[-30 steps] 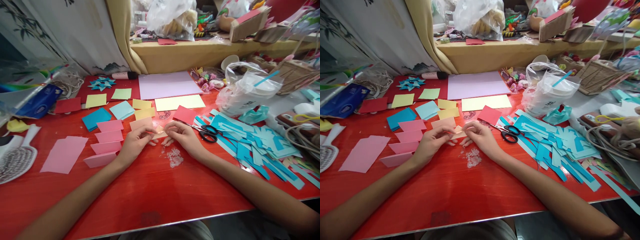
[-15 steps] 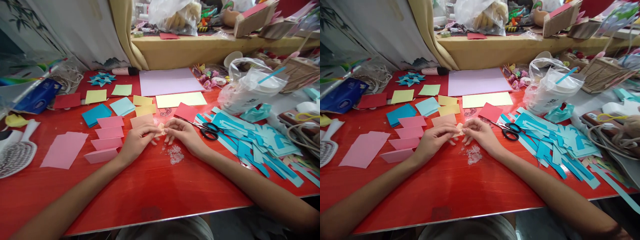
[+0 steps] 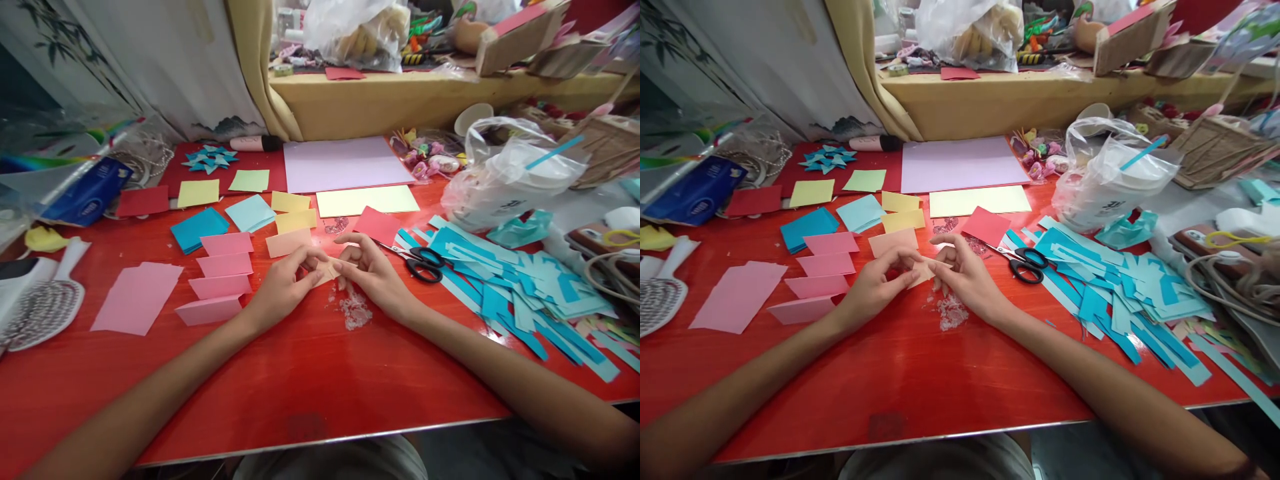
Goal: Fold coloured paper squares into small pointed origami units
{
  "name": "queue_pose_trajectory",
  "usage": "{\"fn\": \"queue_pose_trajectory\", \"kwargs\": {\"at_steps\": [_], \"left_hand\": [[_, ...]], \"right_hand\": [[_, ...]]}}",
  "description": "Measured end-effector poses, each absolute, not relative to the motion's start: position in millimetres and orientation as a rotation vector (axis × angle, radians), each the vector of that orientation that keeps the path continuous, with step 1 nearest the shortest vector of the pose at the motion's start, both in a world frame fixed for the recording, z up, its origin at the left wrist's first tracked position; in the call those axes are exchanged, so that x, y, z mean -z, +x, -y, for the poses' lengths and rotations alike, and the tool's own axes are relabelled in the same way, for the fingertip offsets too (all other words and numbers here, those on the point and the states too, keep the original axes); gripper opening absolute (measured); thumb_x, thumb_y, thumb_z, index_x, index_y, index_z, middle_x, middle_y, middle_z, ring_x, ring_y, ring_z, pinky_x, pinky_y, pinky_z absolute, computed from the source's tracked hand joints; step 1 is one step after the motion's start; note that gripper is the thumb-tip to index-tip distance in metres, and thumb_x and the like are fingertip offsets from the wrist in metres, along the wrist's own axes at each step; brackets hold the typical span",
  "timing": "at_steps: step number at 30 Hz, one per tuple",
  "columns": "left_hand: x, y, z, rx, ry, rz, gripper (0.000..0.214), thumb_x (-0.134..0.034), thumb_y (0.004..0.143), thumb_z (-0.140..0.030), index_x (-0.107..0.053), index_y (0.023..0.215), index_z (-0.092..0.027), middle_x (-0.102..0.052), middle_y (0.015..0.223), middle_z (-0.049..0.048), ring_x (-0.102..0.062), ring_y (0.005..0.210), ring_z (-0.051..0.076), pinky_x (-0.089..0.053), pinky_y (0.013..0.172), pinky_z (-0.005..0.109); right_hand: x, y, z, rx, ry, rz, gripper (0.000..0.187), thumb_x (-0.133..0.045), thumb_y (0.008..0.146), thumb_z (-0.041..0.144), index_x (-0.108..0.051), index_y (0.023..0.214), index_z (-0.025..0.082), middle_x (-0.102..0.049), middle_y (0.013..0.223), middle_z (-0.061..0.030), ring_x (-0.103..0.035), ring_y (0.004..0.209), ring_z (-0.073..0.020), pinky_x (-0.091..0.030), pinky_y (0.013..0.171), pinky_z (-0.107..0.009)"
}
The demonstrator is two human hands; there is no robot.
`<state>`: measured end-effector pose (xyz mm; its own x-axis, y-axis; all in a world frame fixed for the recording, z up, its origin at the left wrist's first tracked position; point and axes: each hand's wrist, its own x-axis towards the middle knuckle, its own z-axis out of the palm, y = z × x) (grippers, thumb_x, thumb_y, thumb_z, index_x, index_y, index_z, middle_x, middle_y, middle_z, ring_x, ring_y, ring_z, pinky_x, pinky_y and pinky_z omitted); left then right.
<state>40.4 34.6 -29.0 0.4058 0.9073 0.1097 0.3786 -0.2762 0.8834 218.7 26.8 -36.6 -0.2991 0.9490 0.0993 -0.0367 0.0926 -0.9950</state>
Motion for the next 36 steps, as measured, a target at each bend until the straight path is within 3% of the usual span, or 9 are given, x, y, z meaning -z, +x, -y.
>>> {"fn": "queue_pose_trajectory", "kwargs": {"at_steps": [4,7,11,18,25,34,36], "left_hand": [[32,40,-36,-0.835,1.733,-1.06,0.031,-0.052,0.083,-0.021,-0.049,0.113,-0.023,-0.05,0.073,-0.003,-0.048,0.059,0.007,-0.04,0.054,0.02],[34,40,-35,-0.869,1.568,-1.055,0.029,-0.05,0.085,-0.028,-0.048,0.113,-0.022,-0.055,0.073,-0.0017,-0.055,0.056,0.009,-0.046,0.052,0.022],[32,41,-33,-0.801,1.538,-1.033,0.024,-0.053,0.083,-0.032,-0.047,0.104,-0.021,-0.06,0.073,-0.0009,-0.063,0.062,0.013,-0.052,0.059,0.026],[25,40,-32,-0.771,1.689,-1.145,0.024,-0.051,0.084,-0.041,-0.055,0.078,-0.018,-0.049,0.059,-0.0046,-0.047,0.05,0.006,-0.038,0.048,0.019],[25,42,-29,-0.899,1.547,-1.238,0.026,-0.049,0.085,-0.038,-0.053,0.07,-0.018,-0.036,0.047,-0.0068,-0.031,0.042,0.006,-0.026,0.043,0.02],[25,45,-22,-0.942,1.768,-1.324,0.029,-0.047,0.086,-0.039,-0.053,0.069,-0.017,-0.053,0.065,-0.0017,-0.047,0.059,0.01,-0.039,0.056,0.022],[26,45,-21,-0.996,1.879,-1.338,0.023,-0.046,0.088,-0.036,-0.055,0.077,-0.017,-0.057,0.076,0.0005,-0.052,0.07,0.012,-0.044,0.065,0.023]], "right_hand": [[38,218,-28,-1.353,-0.938,1.439,0.03,-0.054,0.085,0.025,-0.039,0.112,0.022,-0.05,0.067,0.0055,-0.052,0.053,-0.0071,-0.039,0.048,-0.02],[39,218,-32,-1.471,-0.9,1.391,0.037,-0.059,0.081,0.03,-0.039,0.112,0.022,-0.057,0.074,0.0033,-0.057,0.056,-0.0091,-0.043,0.049,-0.022],[37,219,-31,-1.479,-0.961,1.552,0.019,-0.055,0.084,0.035,-0.051,0.081,0.017,-0.059,0.069,0.0003,-0.059,0.059,-0.0104,-0.045,0.053,-0.023],[34,219,-25,-1.423,-1.095,1.672,0.026,-0.052,0.085,0.036,-0.048,0.067,0.017,-0.055,0.055,0.0025,-0.052,0.049,-0.0083,-0.04,0.049,-0.021],[33,212,-22,-1.536,-1.073,1.497,0.016,-0.057,0.081,0.031,-0.059,0.079,0.015,-0.063,0.071,-0.0006,-0.06,0.064,-0.0096,-0.047,0.063,-0.022],[30,207,-16,-1.75,-0.981,1.176,0.014,-0.06,0.079,0.029,-0.063,0.078,0.015,-0.065,0.068,0.0003,-0.062,0.061,-0.0085,-0.05,0.066,-0.022],[31,208,-17,-1.764,-0.958,1.148,0.014,-0.06,0.078,0.029,-0.062,0.077,0.015,-0.065,0.068,0.0003,-0.063,0.061,-0.009,-0.051,0.067,-0.023]]}}
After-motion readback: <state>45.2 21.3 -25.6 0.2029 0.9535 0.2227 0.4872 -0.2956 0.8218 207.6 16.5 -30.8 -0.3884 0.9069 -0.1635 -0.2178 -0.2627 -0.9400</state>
